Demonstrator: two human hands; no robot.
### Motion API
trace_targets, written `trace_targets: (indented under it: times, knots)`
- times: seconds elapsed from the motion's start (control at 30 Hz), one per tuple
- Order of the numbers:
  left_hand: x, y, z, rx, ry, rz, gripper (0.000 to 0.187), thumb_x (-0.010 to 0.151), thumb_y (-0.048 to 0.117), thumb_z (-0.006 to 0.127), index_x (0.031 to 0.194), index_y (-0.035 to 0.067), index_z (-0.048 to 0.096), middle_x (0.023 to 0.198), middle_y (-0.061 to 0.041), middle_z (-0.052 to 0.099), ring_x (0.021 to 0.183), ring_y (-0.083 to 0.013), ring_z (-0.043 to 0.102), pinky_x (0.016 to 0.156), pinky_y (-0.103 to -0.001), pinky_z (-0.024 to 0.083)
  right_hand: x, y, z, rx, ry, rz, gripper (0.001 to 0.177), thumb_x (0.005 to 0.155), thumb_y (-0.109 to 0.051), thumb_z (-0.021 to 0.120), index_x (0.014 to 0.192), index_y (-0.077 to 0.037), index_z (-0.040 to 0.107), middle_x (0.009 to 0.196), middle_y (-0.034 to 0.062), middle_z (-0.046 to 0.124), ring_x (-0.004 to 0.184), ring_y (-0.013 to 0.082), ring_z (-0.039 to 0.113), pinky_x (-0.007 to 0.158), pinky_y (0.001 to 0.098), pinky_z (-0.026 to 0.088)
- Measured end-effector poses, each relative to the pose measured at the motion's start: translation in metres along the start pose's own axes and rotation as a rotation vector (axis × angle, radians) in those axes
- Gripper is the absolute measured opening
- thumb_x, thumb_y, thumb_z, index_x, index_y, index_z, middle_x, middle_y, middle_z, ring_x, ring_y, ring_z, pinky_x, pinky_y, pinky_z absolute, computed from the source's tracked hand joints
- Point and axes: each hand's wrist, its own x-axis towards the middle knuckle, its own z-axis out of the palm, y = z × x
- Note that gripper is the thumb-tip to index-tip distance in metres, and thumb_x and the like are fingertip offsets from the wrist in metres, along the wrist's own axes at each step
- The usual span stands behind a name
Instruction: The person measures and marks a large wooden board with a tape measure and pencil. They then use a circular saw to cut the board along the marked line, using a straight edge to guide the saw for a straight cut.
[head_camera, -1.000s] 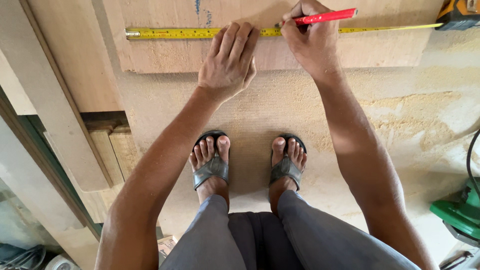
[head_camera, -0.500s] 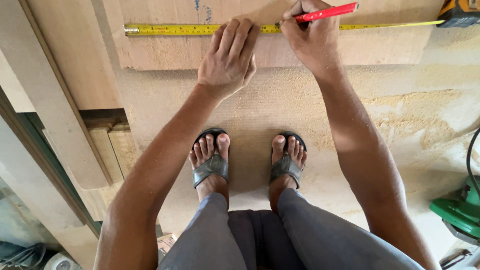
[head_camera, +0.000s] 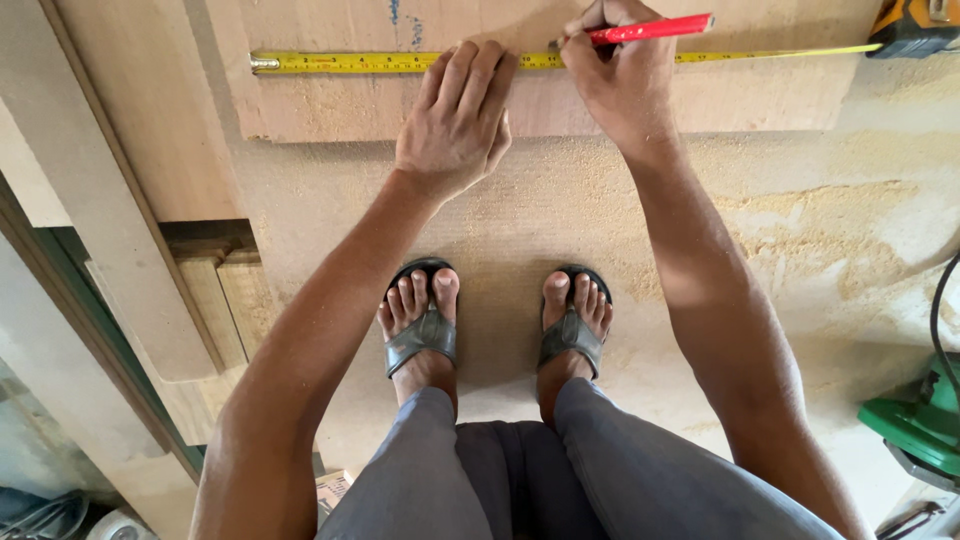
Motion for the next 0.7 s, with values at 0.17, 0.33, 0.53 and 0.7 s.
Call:
trace_targets:
  times: [0.17, 0.33, 0.53, 0.7]
  knots:
    - [-0.0013, 0.0008, 0.0007, -0.009, -0.002, -0.003, 0.059, 0.103, 0.028, 0.059, 0.152, -0.002, 0.047, 0.144, -0.018, 0.045, 0.137, -0.0325, 0.044, 0.117, -0.051, 0.042, -0.0006, 0.003, 0.0013, 0.113, 0.03, -0.104, 0.01, 0.101, 0.01, 0.062, 0.105, 0.004, 0.068, 0.097, 0.0115, 0.075, 0.084, 0.0105, 0.073, 0.07, 0.0243, 0.06]
    - [-0.0002, -0.0009, 0.005, 0.0, 0.003, -0.002, 0.058, 0.104, 0.029, 0.058, 0.152, -0.002, 0.046, 0.144, -0.017, 0.045, 0.137, -0.0325, 0.044, 0.118, -0.052, 0.041, 0.0015, 0.0009, -0.0002, -0.001, 0.009, -0.037, 0.007, 0.099, 0.007, 0.069, 0.094, 0.003, 0.068, 0.086, 0.0108, 0.074, 0.068, 0.009, 0.065, 0.056, 0.0233, 0.049]
    - [-0.0017, 0.0002, 0.0048, 0.002, -0.006, -0.002, 0.057, 0.105, 0.029, 0.055, 0.152, -0.002, 0.046, 0.144, -0.018, 0.045, 0.137, -0.033, 0.045, 0.117, -0.052, 0.042, 0.0005, -0.0013, 0.0019, 0.096, 0.044, -0.058, 0.007, 0.101, 0.009, 0.066, 0.101, 0.003, 0.069, 0.09, 0.0087, 0.074, 0.073, 0.0058, 0.064, 0.061, 0.0227, 0.049]
    - [0.0013, 0.0005, -0.0026, 0.0, -0.007, 0.0, 0.056, 0.105, 0.029, 0.054, 0.151, -0.002, 0.047, 0.143, -0.018, 0.046, 0.136, -0.0329, 0.045, 0.117, -0.052, 0.042, 0.0049, -0.0005, -0.0004, -0.006, 0.031, -0.056, 0.009, 0.096, 0.008, 0.07, 0.089, 0.003, 0.066, 0.078, 0.0086, 0.069, 0.063, 0.0063, 0.057, 0.053, 0.0245, 0.043]
